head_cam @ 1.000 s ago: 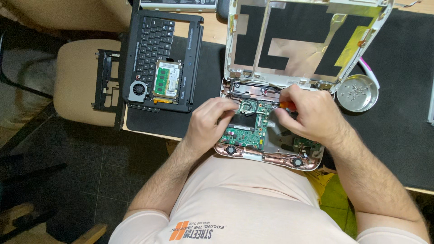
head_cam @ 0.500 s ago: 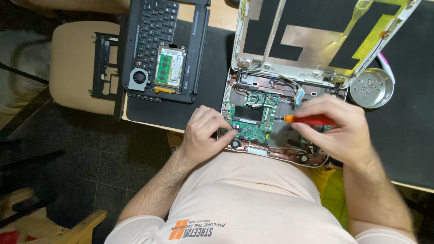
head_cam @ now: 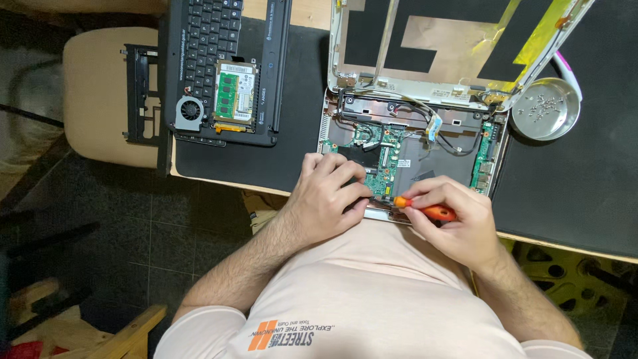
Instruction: The person uses a screwdriver to remove screws from the internal components of a disassembled laptop. They carefully detach the motherboard from the chassis and place it on the table next to the keyboard assembly.
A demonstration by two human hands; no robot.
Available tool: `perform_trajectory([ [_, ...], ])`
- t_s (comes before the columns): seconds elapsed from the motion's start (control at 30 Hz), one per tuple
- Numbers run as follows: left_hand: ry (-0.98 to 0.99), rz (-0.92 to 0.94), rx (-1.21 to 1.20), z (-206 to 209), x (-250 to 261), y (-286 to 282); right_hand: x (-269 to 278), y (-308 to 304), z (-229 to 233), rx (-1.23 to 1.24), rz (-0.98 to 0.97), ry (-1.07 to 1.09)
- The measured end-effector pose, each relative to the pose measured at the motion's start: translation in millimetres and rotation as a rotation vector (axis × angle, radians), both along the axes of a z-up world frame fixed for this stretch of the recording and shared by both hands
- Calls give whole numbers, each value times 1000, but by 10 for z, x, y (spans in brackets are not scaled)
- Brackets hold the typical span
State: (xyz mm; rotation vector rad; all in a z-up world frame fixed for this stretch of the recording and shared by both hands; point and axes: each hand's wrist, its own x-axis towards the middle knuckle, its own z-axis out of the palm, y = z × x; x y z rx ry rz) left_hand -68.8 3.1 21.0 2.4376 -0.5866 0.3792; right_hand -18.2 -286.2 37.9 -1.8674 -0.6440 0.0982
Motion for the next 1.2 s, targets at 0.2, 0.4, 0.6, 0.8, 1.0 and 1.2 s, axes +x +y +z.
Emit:
perform_trajectory([
  [0.2,50,17,-30,-73,13,0,63,-72,94,-207,84,37],
  [0.4,61,38,0,5,6,-62,65,129,227,-408,154,-348],
  [0.6,46,46,-9,-13,15,-67,66,127,-5,-431,98,-485],
  [0.8,46,49,-2,-4,13,-89,57,136,-46,-431,86,-481],
  [1.0,69,9,-19,-16,25,-59,81,139,-76,-475,107,-538],
  [1.2,73,-37,12,3,29,-25,97,89,-162,-488,158,-535],
])
